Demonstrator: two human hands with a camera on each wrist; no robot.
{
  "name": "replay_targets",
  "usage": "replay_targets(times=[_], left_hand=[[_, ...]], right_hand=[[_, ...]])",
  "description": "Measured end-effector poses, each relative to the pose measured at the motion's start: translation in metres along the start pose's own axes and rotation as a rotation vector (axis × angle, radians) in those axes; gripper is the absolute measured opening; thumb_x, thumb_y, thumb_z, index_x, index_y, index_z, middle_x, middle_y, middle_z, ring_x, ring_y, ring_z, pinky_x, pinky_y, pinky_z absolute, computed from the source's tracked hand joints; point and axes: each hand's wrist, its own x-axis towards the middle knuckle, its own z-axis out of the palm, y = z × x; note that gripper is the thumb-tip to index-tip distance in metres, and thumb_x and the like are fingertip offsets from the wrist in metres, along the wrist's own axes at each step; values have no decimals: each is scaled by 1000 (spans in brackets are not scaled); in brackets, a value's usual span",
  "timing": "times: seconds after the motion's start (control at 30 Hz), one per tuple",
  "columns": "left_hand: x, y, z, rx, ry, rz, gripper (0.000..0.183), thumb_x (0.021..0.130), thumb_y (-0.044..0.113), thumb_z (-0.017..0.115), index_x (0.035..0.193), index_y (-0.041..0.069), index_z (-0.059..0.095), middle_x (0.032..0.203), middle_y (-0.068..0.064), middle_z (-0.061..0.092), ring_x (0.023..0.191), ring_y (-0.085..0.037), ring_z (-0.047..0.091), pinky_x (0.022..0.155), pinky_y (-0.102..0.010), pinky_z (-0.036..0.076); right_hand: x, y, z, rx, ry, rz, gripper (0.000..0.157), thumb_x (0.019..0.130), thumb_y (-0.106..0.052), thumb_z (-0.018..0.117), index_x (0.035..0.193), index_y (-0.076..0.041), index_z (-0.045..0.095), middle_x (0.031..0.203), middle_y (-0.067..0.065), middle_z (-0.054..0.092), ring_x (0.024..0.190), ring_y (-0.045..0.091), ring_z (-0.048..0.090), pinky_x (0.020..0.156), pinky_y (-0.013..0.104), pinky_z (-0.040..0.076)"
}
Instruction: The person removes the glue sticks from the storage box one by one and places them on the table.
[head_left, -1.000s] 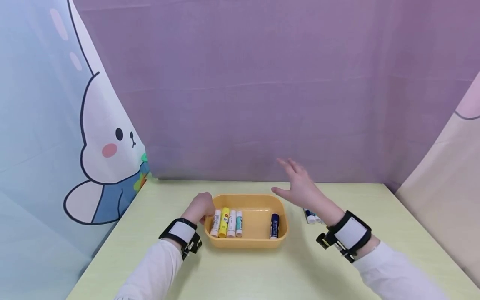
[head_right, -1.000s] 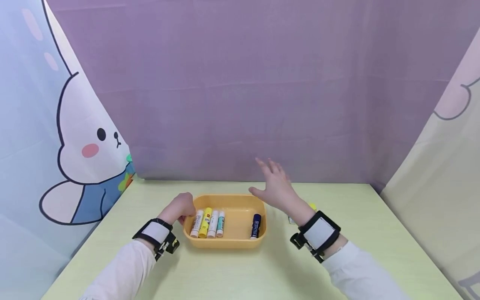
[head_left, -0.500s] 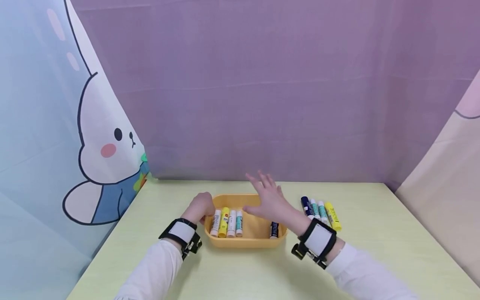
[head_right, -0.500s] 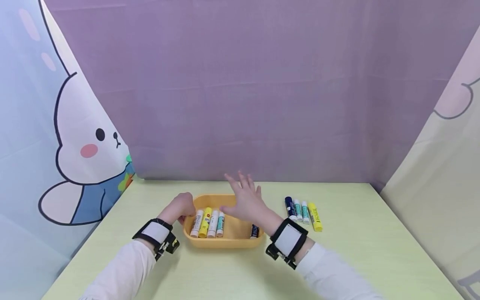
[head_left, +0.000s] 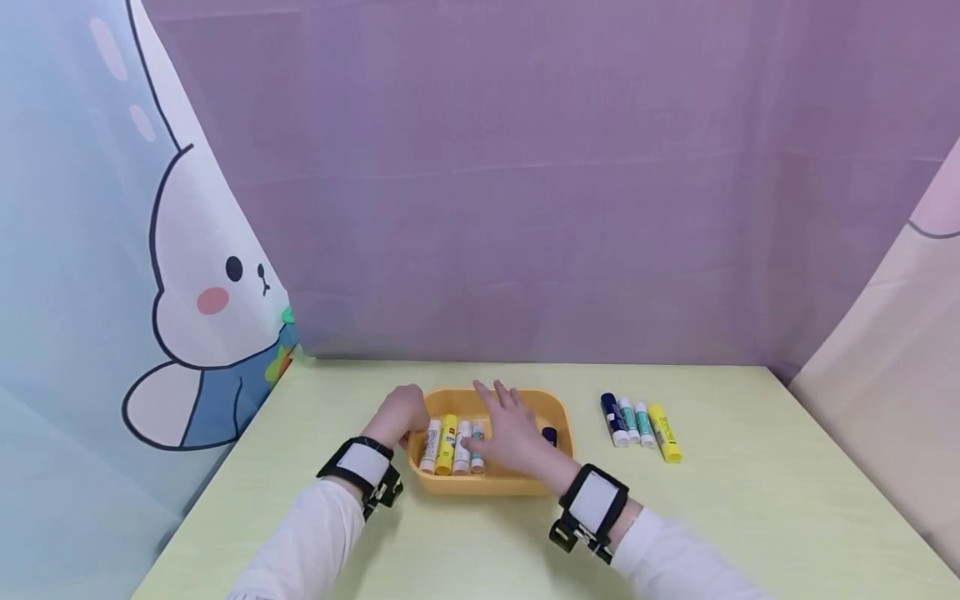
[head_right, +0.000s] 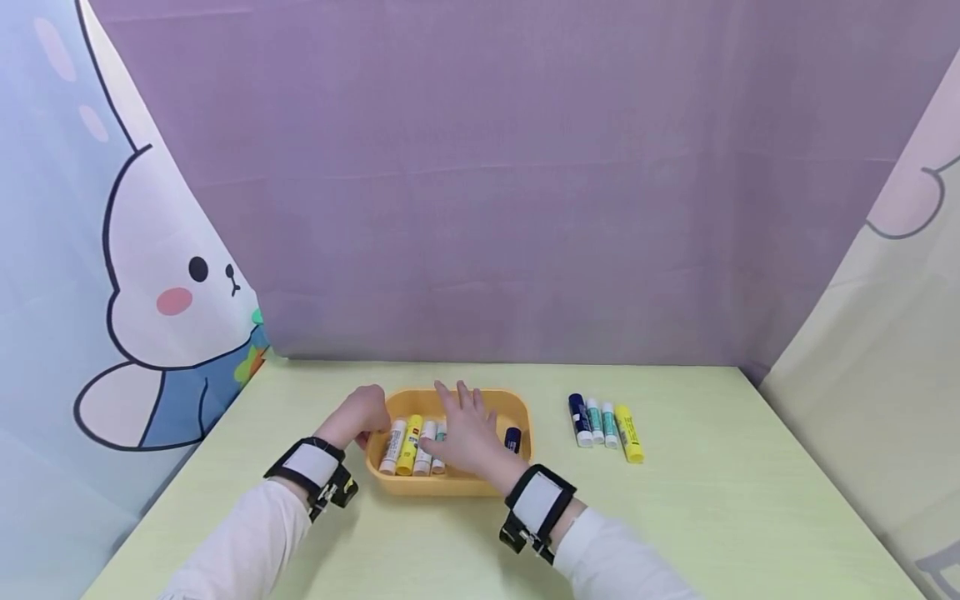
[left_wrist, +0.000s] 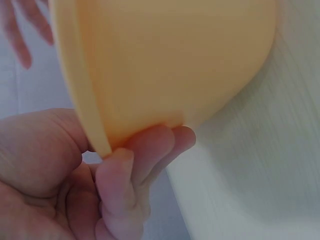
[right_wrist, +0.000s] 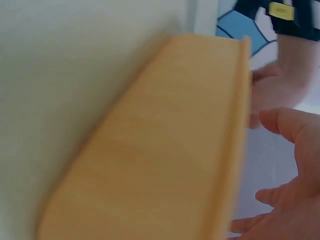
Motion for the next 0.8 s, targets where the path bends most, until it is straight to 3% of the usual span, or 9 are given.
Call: replay_targets(times=[0.37,0.8], left_hand=[[0,-1,-1,22,3,-7,24,86,0,59,109,-7,57,89,-19,58,49,-21,61,42,-27,52],[2,-4,1,43,19,25,21,85,-1,58,105,-8,58,87,-21,59,45,-19,60,40,-27,52]], right_hand=[[3,10,25,62,-33,68,85,86,-35,67,151,-13,18,153,23,16,138,47,18,106,62,30],[11,7,35,28,-114,151,78,85,-30,68,147,-5,28,145,24,34,130,41,37,102,54,40]])
